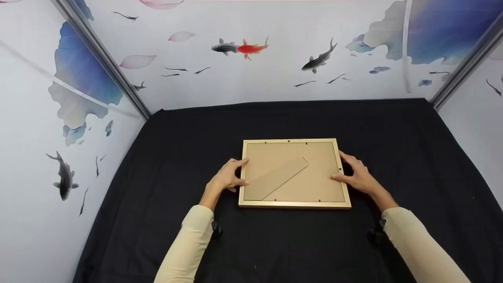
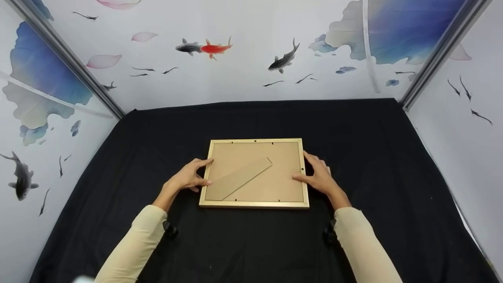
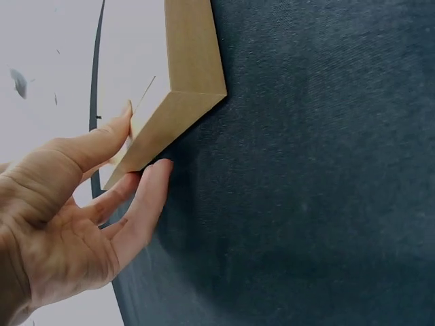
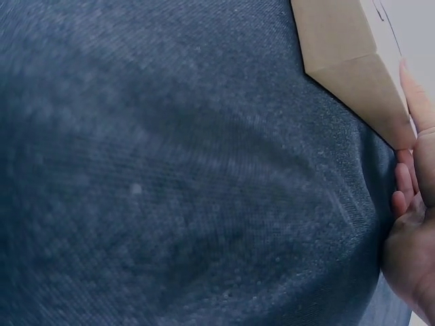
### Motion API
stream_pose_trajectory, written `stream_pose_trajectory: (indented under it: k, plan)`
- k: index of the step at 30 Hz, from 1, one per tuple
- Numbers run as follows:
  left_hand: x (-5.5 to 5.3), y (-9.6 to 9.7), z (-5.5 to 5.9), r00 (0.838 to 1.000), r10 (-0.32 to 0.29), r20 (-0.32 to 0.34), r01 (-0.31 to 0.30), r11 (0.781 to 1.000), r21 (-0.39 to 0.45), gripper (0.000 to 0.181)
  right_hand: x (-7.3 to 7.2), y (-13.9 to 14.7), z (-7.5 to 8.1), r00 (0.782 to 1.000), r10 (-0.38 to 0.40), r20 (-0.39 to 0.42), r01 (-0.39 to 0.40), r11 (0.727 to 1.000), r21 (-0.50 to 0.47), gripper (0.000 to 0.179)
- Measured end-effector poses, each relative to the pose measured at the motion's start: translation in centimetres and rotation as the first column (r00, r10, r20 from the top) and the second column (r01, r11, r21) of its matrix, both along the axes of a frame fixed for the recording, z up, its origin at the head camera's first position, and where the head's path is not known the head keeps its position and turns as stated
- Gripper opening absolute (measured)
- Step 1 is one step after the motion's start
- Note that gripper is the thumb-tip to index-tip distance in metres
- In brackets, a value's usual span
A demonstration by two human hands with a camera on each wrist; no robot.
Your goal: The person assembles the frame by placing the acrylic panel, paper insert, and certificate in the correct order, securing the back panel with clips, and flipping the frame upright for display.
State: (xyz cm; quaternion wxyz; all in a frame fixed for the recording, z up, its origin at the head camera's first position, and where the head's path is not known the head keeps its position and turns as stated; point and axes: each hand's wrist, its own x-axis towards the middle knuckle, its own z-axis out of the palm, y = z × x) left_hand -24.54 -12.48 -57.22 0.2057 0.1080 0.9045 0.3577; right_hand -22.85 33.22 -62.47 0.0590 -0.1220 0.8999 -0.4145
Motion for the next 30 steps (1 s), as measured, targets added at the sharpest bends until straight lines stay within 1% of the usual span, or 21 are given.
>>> stream_pose_trajectory:
  k: [4,8,9,12,14,19,22,26,28,30]
  plan:
    - [-0.05,0.04,-0.23,1.0,-0.022,-0.016,0.022,1.0,-0.019,0.083,0.05,0.19,0.13,1.0,-0.004,0.018,0.004,1.0,0.025,0.094]
    - [-0.04,-0.23,-0.66,1.0,0.006,-0.004,-0.006,0.999,0.033,0.086,-0.13,0.24,0.37,0.999,0.0,0.033,-0.001,0.999,0.034,0.095]
    - [-0.1,-0.29,-0.69,1.0,0.016,-0.001,-0.016,0.999,0.049,0.087,-0.21,0.21,0.44,0.999,-0.001,0.032,0.0,0.999,0.033,0.095]
    - [-0.44,-0.36,-0.55,1.0,0.019,-0.002,-0.019,0.996,0.083,0.091,-0.36,0.15,0.58,1.0,-0.008,0.022,0.007,1.0,0.022,0.094]
    - [-0.66,-0.35,-0.42,1.0,0.001,0.001,-0.002,0.996,0.086,0.092,-0.33,0.17,0.48,1.0,-0.012,0.026,0.012,1.0,0.022,0.094]
    - [-0.84,-0.34,-0.3,0.999,-0.052,0.01,0.051,0.998,0.048,0.092,-0.06,0.17,0.09,0.999,-0.013,0.039,0.012,0.999,0.037,0.095]
    - [-0.79,-0.4,-0.4,0.998,-0.058,-0.018,0.059,0.998,0.035,0.091,-0.03,0.11,0.02,0.999,-0.014,0.032,0.013,0.999,0.044,0.094]
    - [-0.74,-0.52,-0.68,0.998,-0.03,-0.059,0.033,0.998,0.054,0.089,-0.06,-0.01,0.06,1.0,-0.014,0.011,0.014,0.999,0.04,0.094]
    - [-0.72,-0.59,-0.79,0.998,-0.019,-0.068,0.023,0.998,0.065,0.088,-0.03,-0.06,0.05,1.0,-0.012,0.005,0.012,0.999,0.039,0.093]
    - [-0.69,-0.65,-0.8,0.997,-0.02,-0.073,0.026,0.997,0.074,0.086,0.02,-0.11,0.01,1.0,-0.011,0.004,0.01,0.999,0.04,0.093]
